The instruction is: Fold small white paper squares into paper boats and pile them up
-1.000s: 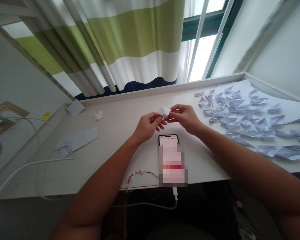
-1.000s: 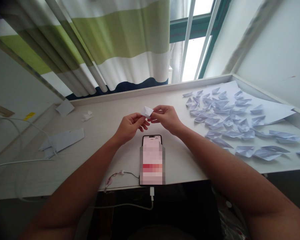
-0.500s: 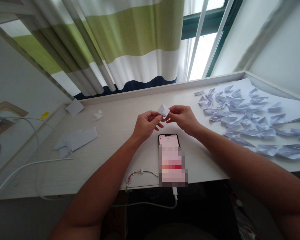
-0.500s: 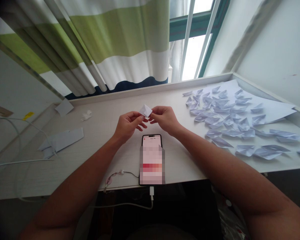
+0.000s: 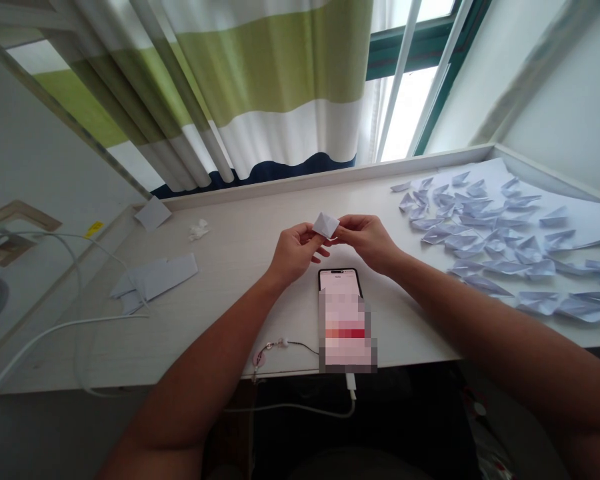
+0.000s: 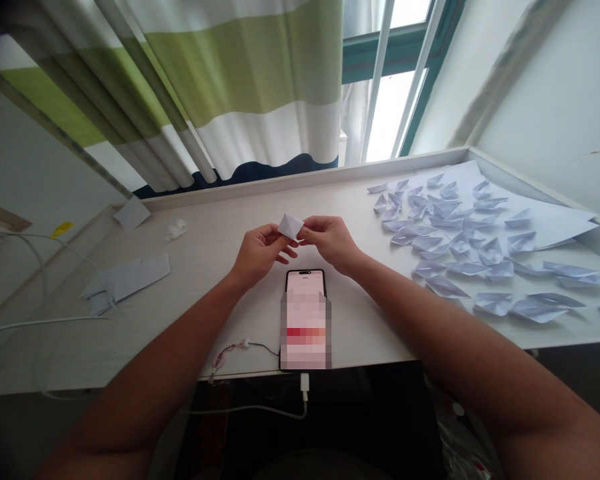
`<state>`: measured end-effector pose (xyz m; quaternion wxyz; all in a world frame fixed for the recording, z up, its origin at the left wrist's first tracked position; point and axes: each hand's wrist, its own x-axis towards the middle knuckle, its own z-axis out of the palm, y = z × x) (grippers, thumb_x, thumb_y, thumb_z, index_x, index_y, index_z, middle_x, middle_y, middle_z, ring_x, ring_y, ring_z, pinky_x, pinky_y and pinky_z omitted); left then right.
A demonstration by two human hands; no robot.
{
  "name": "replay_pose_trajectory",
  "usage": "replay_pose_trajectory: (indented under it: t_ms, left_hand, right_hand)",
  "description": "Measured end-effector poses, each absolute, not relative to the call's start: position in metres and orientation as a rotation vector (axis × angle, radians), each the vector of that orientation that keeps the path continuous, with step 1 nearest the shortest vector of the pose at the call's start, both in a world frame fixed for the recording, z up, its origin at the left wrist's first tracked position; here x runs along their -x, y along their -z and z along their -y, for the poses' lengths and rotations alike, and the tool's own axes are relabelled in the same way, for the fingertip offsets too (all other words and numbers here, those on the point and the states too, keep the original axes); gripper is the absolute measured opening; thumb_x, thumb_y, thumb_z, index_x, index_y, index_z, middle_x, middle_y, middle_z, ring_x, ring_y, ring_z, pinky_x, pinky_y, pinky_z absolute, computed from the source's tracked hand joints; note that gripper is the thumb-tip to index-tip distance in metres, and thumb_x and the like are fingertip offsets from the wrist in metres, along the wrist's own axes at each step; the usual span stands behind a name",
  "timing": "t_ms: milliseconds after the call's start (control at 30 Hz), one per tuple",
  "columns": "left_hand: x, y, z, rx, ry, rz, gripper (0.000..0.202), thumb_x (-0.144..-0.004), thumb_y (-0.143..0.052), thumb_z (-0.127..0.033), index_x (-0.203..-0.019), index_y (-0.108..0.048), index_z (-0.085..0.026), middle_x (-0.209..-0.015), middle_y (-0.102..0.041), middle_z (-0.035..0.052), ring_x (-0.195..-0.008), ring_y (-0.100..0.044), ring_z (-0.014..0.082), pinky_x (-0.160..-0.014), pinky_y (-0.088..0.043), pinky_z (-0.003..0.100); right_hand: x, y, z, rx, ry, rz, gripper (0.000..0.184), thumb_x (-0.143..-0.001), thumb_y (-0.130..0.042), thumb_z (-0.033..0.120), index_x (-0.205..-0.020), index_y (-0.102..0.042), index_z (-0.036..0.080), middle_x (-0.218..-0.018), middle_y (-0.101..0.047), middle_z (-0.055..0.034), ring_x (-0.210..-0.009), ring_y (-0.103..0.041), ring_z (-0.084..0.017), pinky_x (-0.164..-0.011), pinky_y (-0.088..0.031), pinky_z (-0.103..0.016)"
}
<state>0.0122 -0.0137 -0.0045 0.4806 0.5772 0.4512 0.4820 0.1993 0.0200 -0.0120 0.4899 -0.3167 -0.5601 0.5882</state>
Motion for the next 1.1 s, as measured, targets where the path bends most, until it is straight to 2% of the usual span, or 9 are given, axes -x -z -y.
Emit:
replay_pose_trajectory:
  t_ms: [200,300,400,467,533,633,833,967,1100]
  left_hand:
    - [-0.013,0.010,0.009,-1.354,-1.277,-1.122,0.028,-0.086,-0.089,-0.043,-0.092,-0.079,-0.017,-0.087,-0.080,0.0063,-0.079,-0.077,0.0196,-0.056,-0.059,0.025]
    - [-0.014,0.009,0.007,-1.335,-1.289,-1.070,0.033,-0.084,-0.092,-0.044,-0.095,-0.076,-0.018,-0.089,-0.081,0.0060,-0.087,-0.079,0.0213,-0.067,-0.065,0.030]
    - [-0.016,0.008,0.008,-1.283,-1.306,-1.026,0.042,-0.081,-0.095,-0.047,-0.100,-0.072,-0.018,-0.094,-0.084,0.0076,-0.085,-0.082,0.0227,-0.073,-0.066,0.033]
    - [-0.017,0.007,0.009,-1.248,-1.346,-1.038,0.048,-0.077,-0.098,-0.048,-0.100,-0.069,-0.018,-0.091,-0.085,0.0078,-0.081,-0.082,0.0230,-0.072,-0.065,0.034]
    - [-0.017,0.005,0.009,-1.221,-1.382,-1.044,0.053,-0.073,-0.100,-0.049,-0.102,-0.068,-0.018,-0.087,-0.084,0.0068,-0.078,-0.081,0.0226,-0.074,-0.065,0.035]
    - [-0.017,0.003,0.011,-1.197,-1.407,-1.028,0.055,-0.073,-0.100,-0.049,-0.105,-0.067,-0.019,-0.086,-0.084,0.0053,-0.078,-0.082,0.0223,-0.078,-0.066,0.037]
    - [-0.019,0.001,0.016,-1.186,-1.419,-1.019,0.055,-0.079,-0.098,-0.044,-0.117,-0.066,-0.021,-0.087,-0.084,0.0038,-0.081,-0.082,0.0221,-0.082,-0.067,0.039]
    - [-0.020,0.006,0.014,-1.259,-1.447,-0.994,0.041,-0.079,-0.097,-0.046,-0.100,-0.074,-0.018,-0.093,-0.084,0.0057,-0.091,-0.081,0.0220,-0.084,-0.067,0.038]
    - [-0.016,0.011,0.007,-1.323,-1.481,-0.997,0.039,-0.073,-0.100,-0.047,-0.089,-0.080,-0.016,-0.087,-0.083,0.0064,-0.084,-0.079,0.0192,-0.088,-0.065,0.038]
  right_hand:
    - [-0.195,0.019,-0.022,0.813,-1.365,1.340,0.046,-0.064,-0.103,0.061,-0.076,-0.080,0.022,-0.075,-0.077,-0.0028,-0.073,-0.071,-0.018,-0.080,-0.065,-0.041]
    - [-0.195,0.021,-0.022,0.830,-1.248,1.410,0.045,-0.073,-0.098,0.062,-0.079,-0.079,0.022,-0.076,-0.076,-0.0029,-0.072,-0.071,-0.019,-0.078,-0.066,-0.042]
    - [-0.196,0.019,-0.019,0.847,-1.041,1.529,0.039,-0.083,-0.092,0.059,-0.094,-0.081,0.023,-0.084,-0.076,-0.0040,-0.079,-0.072,-0.021,-0.079,-0.066,-0.044]
    - [-0.198,0.015,-0.017,0.831,-0.880,1.583,0.036,-0.088,-0.090,0.052,-0.112,-0.082,0.026,-0.099,-0.075,-0.0055,-0.087,-0.073,-0.023,-0.083,-0.067,-0.044]
    - [-0.200,0.011,-0.015,0.782,-0.734,1.657,0.033,-0.093,-0.087,0.046,-0.122,-0.082,0.031,-0.113,-0.073,-0.0066,-0.098,-0.073,-0.025,-0.088,-0.067,-0.046]
    - [-0.203,0.010,-0.016,0.707,-0.588,1.800,0.020,-0.101,-0.078,0.042,-0.119,-0.086,0.037,-0.118,-0.073,-0.0070,-0.108,-0.071,-0.027,-0.093,-0.066,-0.049]
    - [-0.206,0.015,-0.023,0.676,-0.519,1.908,0.019,-0.106,-0.072,0.039,-0.115,-0.088,0.036,-0.110,-0.075,-0.0083,-0.096,-0.073,-0.026,-0.086,-0.062,-0.047]
    - [-0.206,0.013,-0.022,0.708,-0.540,1.906,0.023,-0.106,-0.070,0.046,-0.109,-0.088,0.033,-0.106,-0.077,-0.0083,-0.094,-0.074,-0.026,-0.084,-0.063,-0.046]
    - [-0.204,0.012,-0.019,0.702,-0.610,1.805,0.031,-0.104,-0.073,0.055,-0.101,-0.087,0.027,-0.105,-0.082,-0.0091,-0.093,-0.078,-0.026,-0.079,-0.066,-0.044]
